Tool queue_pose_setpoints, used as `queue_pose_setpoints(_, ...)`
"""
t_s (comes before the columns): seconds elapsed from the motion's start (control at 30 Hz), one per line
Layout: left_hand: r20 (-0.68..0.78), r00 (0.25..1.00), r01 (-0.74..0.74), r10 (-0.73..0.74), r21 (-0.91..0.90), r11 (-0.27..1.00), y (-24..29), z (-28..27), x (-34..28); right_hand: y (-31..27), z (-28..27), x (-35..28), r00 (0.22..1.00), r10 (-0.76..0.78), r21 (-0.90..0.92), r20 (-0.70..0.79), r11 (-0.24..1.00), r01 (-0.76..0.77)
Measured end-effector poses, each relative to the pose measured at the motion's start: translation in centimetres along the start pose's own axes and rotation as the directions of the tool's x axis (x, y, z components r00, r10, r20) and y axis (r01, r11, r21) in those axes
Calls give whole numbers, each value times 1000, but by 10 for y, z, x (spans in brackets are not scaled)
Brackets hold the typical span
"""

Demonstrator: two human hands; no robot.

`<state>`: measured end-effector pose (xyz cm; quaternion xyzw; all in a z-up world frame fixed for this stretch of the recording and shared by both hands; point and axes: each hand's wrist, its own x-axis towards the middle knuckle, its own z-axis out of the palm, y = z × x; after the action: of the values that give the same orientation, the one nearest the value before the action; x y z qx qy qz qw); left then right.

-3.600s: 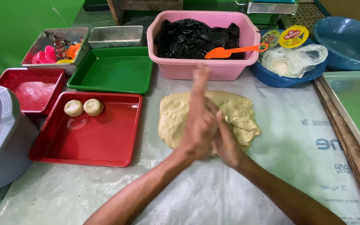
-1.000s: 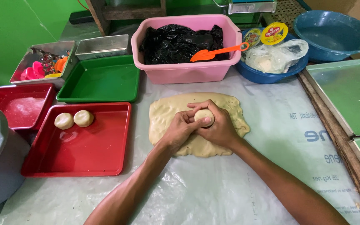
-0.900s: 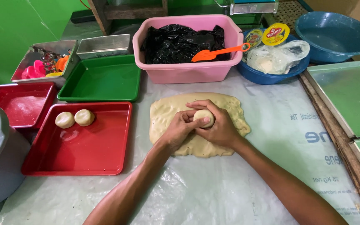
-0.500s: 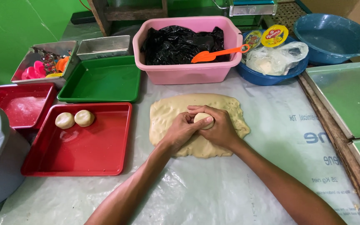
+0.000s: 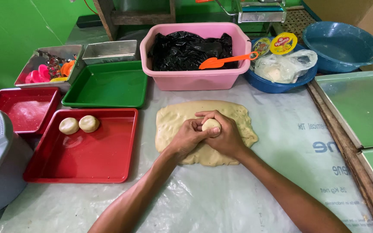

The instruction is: Take small portions of dough from a large lump, roll them into small balls between palms, and place them on a tray.

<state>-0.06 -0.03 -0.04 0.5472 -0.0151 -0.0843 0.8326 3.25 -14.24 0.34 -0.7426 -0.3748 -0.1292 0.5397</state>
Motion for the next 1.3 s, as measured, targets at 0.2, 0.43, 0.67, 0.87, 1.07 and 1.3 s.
queue_pose_setpoints(0.2, -2, 1000, -19, 19, -24, 1000, -11, -5, 5, -17, -7, 4, 998, 39, 80, 57, 996, -43)
queue_pose_setpoints(0.43, -63, 998, 16, -17, -14, 1000, -10, -9, 6, -9, -3, 3, 999, 49, 52, -1, 997, -49)
queue_pose_setpoints(0.67, -103, 992, 80, -69, 106, 991, -5, -8, 2, -8, 0, 1, 990, 105, 53, -96, 994, -100)
queue_pose_setpoints(0.87, -165, 982, 126, -91, 211, 969, -16, -15, 7, -4, -1, 4, 988, 123, 40, -98, 992, -120)
queue_pose_setpoints(1.07, -346, 930, 211, -126, 223, 952, -9, -9, 2, -14, -7, 10, 984, 165, 43, -60, 986, -163)
queue_pose_setpoints(1.3, -509, 853, 321, 110, 679, 660, -45, -51, -118, -11, -11, 19, 943, 331, 85, -22, 941, -328)
